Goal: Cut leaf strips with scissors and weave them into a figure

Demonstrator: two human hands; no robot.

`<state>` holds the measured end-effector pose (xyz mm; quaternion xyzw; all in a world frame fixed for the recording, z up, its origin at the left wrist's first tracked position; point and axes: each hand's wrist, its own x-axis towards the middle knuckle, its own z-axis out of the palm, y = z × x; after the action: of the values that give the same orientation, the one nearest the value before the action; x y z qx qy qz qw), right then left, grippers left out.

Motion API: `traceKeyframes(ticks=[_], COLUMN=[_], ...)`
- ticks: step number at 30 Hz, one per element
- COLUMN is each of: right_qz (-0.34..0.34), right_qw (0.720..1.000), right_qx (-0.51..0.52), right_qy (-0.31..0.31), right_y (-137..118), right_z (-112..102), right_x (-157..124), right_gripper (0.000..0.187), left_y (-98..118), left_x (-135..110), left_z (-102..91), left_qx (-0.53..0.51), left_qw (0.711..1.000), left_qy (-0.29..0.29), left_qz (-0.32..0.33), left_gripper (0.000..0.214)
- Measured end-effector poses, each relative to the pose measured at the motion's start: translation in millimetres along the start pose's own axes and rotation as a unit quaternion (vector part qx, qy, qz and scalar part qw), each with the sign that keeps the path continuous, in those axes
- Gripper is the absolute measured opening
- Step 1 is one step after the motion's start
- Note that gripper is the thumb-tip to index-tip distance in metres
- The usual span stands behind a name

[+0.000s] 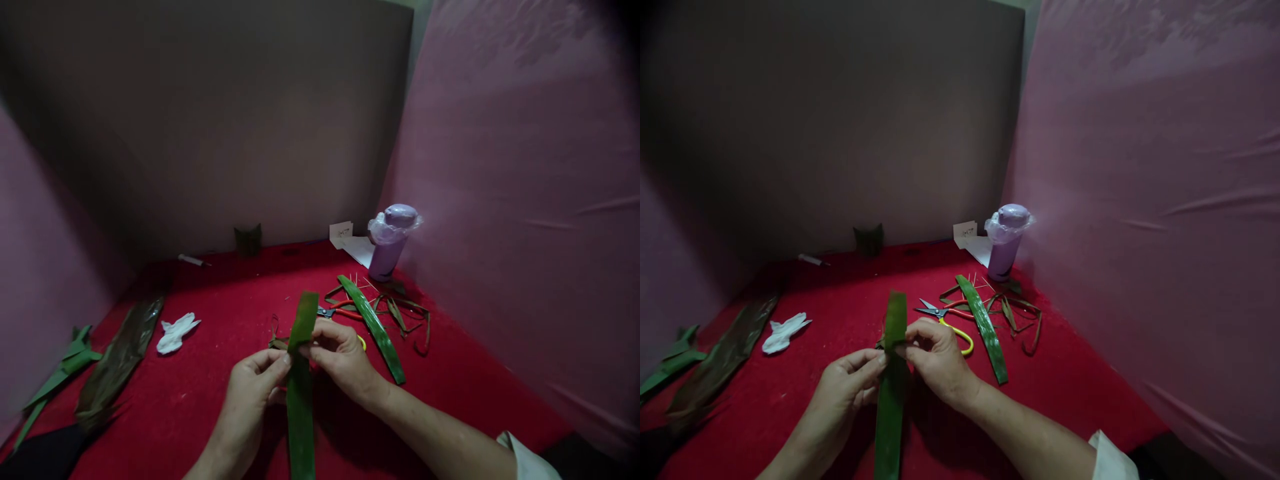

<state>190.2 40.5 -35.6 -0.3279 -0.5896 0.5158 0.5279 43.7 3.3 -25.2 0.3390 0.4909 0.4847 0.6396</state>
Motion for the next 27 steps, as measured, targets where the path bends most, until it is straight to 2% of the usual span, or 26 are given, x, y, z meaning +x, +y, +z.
traceKeyframes(ticks=[7,11,16,19,22,27], right_qz=[-0.032,-0.061,-0.165,-0.202,-0.211,-0.197], right_qw=[0.999,0.995,0.969,0.950,0.945,0.957], right_qx=[-0.023,-0.080,-0.178,-0.229,-0.241,-0.203], right_qy=[0.000,-0.012,-0.050,-0.063,-0.065,-0.057], right_y=[-0.4,0.4,-1.0,-1.0,1.1,4.9], right_z=[-0.7,-2.0,-4.0,-4.7,-5.1,-5.8], right_x=[-0.3,-3.8,-9.0,-10.7,-11.3,-10.7], right_gripper=[0.014,0.023,0.028,0.031,0.030,0.027], left_y=[3.1,6.1,7.7,7.9,8.8,9.8], left_x=[-0.7,-2.1,-2.2,-1.8,-2.2,-4.4], left_z=[-1.7,0.6,1.8,2.1,2.8,2.2], left_qx=[-0.013,-0.024,-0.048,-0.054,-0.058,-0.061], left_qw=[1.000,1.000,0.999,0.998,0.998,0.998], left_qy=[0.006,0.009,0.014,0.018,0.022,0.020], left_qz=[-0.001,-0.001,-0.008,-0.011,-0.013,-0.011], left_gripper=[0.020,0.018,0.016,0.015,0.017,0.018])
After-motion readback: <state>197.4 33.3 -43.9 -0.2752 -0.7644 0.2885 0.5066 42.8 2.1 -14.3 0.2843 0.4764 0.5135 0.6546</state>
